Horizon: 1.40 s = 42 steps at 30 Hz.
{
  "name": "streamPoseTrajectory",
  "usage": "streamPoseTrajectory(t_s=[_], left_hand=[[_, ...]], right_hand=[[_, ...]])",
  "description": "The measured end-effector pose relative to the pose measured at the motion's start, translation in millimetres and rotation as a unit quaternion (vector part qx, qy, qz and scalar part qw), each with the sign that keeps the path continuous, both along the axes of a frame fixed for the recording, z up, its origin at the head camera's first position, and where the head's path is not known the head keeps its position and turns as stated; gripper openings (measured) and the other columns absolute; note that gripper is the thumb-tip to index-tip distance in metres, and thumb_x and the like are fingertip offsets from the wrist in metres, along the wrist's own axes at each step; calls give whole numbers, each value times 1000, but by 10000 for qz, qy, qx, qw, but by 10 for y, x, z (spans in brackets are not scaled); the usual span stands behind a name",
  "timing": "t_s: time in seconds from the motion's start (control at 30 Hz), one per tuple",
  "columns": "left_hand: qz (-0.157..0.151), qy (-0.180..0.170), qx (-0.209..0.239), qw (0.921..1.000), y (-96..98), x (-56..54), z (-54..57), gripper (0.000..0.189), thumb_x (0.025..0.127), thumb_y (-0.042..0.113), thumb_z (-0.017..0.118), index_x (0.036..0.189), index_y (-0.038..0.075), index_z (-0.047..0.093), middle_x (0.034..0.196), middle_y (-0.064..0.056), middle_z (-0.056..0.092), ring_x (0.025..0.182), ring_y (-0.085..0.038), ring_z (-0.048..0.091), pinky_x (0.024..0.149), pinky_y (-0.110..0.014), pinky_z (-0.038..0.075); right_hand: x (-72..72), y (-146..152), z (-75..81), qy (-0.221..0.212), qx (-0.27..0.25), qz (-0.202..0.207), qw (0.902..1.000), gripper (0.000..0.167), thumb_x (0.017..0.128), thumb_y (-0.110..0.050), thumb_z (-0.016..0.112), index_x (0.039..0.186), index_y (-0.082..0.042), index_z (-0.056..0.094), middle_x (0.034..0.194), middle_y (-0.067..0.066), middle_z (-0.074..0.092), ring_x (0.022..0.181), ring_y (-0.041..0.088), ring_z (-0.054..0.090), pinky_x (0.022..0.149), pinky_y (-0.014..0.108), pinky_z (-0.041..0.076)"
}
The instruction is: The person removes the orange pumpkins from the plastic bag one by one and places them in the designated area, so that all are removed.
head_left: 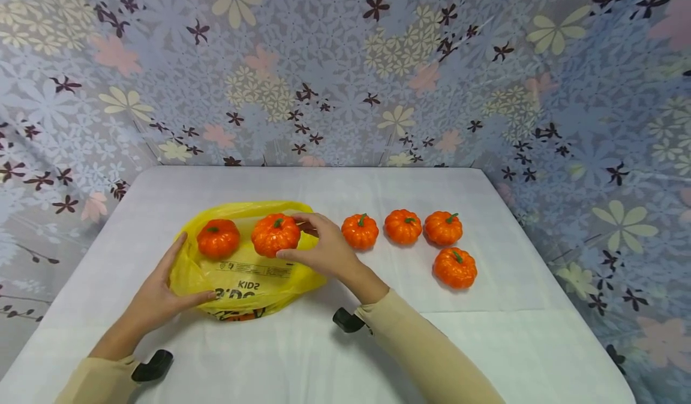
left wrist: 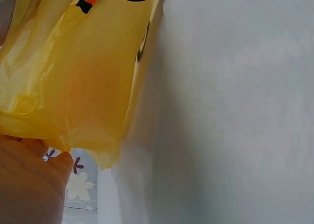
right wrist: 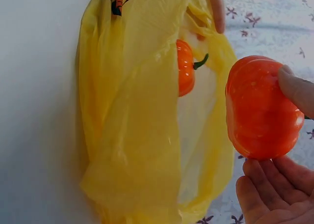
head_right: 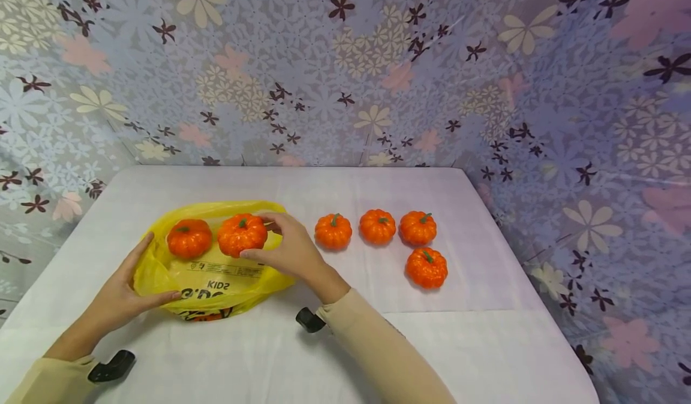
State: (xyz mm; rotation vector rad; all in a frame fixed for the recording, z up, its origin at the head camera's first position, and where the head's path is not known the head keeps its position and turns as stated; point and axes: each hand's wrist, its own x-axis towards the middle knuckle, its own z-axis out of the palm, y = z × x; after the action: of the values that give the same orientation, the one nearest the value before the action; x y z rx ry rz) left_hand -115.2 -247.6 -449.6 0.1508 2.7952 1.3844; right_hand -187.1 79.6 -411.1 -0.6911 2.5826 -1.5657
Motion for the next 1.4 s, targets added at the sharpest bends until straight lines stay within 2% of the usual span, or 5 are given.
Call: streamPoseTrajectory(t_s=[0.17, 0.37, 0.7, 0.97, 1.4], left_hand=[[3, 2, -39, 10000, 3, -7, 23, 128, 76, 32, 90, 163, 30, -5, 166, -21, 1, 145, -56, 11, 107, -78, 19], [12, -67, -2, 10000, 9, 7, 19, 129, 76, 31, 90, 162, 32, -6, 167, -20, 0, 145, -57, 9, 106, -78, 18], [10, -45, -2, 10000, 39, -6, -40, 129, 75, 32, 91, 162, 34, -4, 167, -20, 2, 145, -56, 10, 107, -78, 17], [67, -90, 14, 9999, 20, 5, -36, 128, 76, 31, 90, 163, 32, -5, 167, -20, 0, 146, -56, 8, 107, -78, 17], [48, 91, 75, 9999, 18, 6, -36, 127, 77, 28, 90, 163, 30, -3, 166, -23, 2, 145, -56, 9, 107, -78, 17]], right_hand=[[31, 122, 30, -81, -79, -186, 9998, 70, 78, -42, 88, 138, -18, 60, 135, -2, 57, 121, 17, 58, 103, 35, 49], [69, 333, 10, -130, -266, -314, 9991, 72, 77, -37, 89, 138, -12, 59, 135, 0, 57, 122, 21, 57, 105, 43, 47], [187, 782, -178, -171, -586, -711, 9956, 70, 75, -28, 92, 135, -10, 61, 127, 2, 63, 113, 22, 61, 103, 51, 48], [268, 1077, -253, -155, -496, -996, 9937, 74, 74, -23, 93, 137, -7, 58, 128, 7, 62, 117, 25, 60, 106, 47, 47], [415, 1551, -400, -324, -204, -1811, 9827, 77, 75, -32, 92, 137, -3, 56, 135, 10, 58, 120, 28, 58, 107, 43, 46]])
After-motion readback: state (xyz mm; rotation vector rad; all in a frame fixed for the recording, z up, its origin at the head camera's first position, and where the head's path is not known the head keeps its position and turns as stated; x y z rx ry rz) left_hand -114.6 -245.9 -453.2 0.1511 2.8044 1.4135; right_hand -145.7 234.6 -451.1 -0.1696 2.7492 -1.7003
